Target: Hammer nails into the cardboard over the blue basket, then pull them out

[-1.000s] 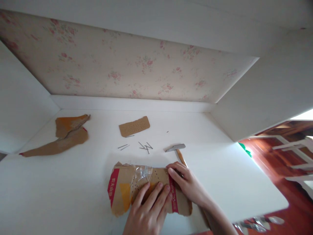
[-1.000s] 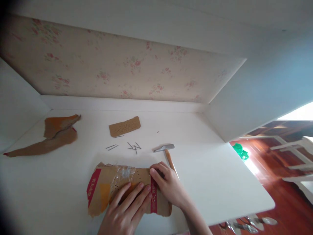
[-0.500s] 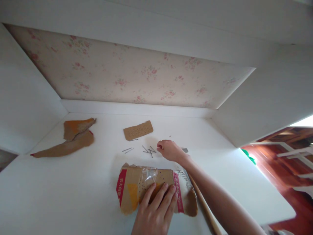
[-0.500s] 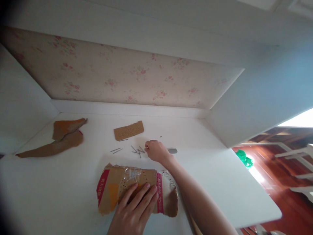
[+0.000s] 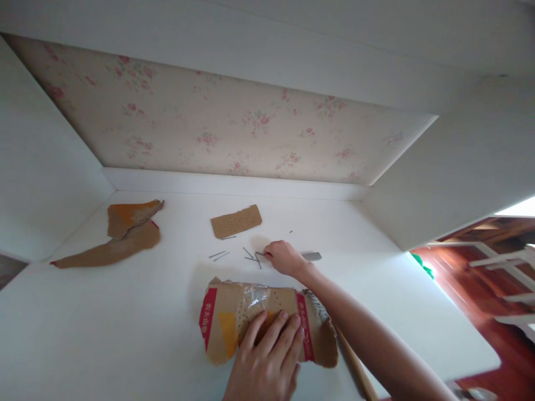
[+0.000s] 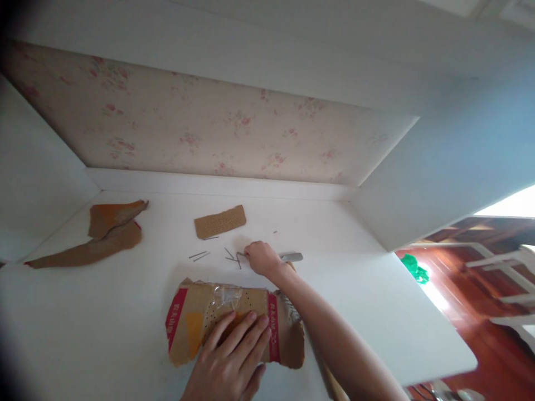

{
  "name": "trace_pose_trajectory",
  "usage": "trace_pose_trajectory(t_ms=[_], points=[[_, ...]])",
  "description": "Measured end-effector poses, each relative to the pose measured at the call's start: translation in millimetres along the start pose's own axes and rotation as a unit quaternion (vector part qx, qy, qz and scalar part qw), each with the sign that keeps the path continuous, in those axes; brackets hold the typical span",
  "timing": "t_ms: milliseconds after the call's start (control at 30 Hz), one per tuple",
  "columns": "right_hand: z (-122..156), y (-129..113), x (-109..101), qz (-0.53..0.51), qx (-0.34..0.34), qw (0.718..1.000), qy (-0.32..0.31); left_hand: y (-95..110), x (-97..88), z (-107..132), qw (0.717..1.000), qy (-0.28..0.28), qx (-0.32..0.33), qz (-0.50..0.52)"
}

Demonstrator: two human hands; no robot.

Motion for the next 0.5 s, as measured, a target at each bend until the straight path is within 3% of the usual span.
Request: trace_pose_trajectory(t_ms=[367,500], points=[[12.9,7.8,2.5,-0.071,0.000,0.997,0.043,0.7,-0.4,-4.7,1.000,0.024,-0.005,0.010],[21.3,9.2,-8.9,-0.125,-0.004,0.989,0.072,1.0,-1.5,-5.4,1.000,0.012,-0.004,0.013]])
Point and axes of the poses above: each hand's wrist, its own z-axis away from the middle knuckle, its own x-axis out of the palm, y = z × x, the point moved 1 cm from there along -z, towards the middle knuckle, and after that the axes turned 3 degrees about y, right-handed, at the moved point
